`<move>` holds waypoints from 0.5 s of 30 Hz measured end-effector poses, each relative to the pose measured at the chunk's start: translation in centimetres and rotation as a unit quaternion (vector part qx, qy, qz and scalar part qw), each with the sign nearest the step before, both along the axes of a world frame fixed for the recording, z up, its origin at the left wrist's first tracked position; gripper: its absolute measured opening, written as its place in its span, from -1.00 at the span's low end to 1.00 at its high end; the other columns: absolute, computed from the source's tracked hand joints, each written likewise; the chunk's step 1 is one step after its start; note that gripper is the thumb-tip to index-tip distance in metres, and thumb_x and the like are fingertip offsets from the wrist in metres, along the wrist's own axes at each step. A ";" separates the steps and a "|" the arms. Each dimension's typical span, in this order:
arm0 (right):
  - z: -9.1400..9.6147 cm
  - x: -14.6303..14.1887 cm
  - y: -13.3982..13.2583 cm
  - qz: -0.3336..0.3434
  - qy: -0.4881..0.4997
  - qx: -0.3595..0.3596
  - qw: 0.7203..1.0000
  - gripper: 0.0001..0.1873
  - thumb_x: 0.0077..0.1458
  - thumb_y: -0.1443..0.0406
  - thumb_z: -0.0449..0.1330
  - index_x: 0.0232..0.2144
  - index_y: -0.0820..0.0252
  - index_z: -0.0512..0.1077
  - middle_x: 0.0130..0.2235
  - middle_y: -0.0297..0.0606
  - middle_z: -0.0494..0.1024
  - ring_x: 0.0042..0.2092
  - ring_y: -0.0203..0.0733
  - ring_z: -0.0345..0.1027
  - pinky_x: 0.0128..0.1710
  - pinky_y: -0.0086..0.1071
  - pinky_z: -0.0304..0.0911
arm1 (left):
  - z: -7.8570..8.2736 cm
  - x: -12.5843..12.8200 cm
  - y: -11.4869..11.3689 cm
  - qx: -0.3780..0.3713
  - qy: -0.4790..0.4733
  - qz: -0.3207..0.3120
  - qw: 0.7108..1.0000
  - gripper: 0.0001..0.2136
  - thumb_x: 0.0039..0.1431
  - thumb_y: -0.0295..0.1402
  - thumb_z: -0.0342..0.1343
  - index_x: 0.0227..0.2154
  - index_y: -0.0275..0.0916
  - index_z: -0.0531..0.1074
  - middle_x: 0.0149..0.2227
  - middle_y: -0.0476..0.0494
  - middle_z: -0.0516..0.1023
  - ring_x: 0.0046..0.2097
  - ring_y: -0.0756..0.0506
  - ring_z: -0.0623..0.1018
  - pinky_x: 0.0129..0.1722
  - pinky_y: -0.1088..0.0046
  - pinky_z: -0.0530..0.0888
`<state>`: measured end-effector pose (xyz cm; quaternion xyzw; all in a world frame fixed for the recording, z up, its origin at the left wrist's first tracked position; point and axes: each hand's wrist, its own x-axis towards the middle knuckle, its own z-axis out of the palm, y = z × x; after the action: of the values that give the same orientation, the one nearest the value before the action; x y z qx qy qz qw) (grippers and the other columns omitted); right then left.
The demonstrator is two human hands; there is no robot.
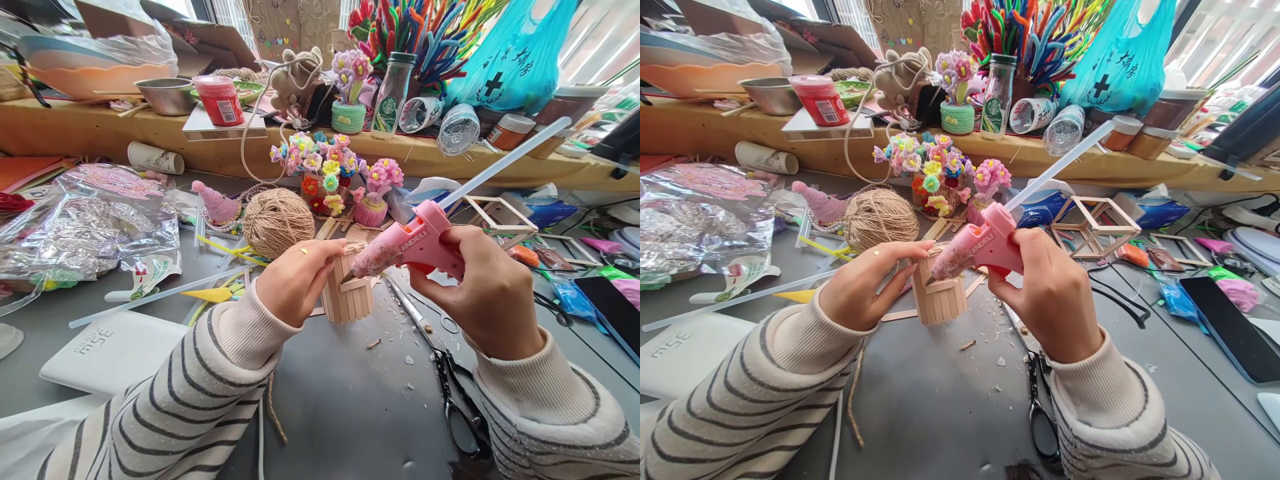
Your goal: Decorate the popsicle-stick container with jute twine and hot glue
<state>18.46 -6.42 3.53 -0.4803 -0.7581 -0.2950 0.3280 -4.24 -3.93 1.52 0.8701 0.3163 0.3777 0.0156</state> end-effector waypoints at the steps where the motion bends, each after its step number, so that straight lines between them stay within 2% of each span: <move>1: 0.0 0.0 0.0 -0.001 0.001 -0.004 1.000 -0.72 -0.08 0.25 0.21 -0.32 0.27 0.27 -0.48 -0.26 0.42 -0.47 -0.20 0.34 -0.52 -0.39 0.19 | 0.0 0.0 0.0 -0.001 0.002 0.000 1.000 -0.81 0.17 -0.54 -0.07 -0.16 -0.35 0.32 -0.12 -0.30 0.54 -0.05 -0.11 0.52 -0.04 0.34 0.47; 15: 0.0 0.2 0.0 -0.002 0.007 -0.015 1.000 -0.73 -0.09 0.25 0.22 -0.34 0.23 0.25 -0.50 -0.27 0.39 -0.49 -0.20 0.31 -0.55 -0.38 0.17 | 0.1 -0.1 0.1 0.009 0.009 -0.012 1.000 -0.81 0.15 -0.56 -0.06 -0.18 -0.43 0.34 -0.13 -0.36 0.54 -0.07 -0.17 0.52 -0.07 0.30 0.48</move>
<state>18.64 -6.44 3.55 -0.4883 -0.7595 -0.2808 0.3252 -4.34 -3.84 1.58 0.8771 0.3029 0.3727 0.0093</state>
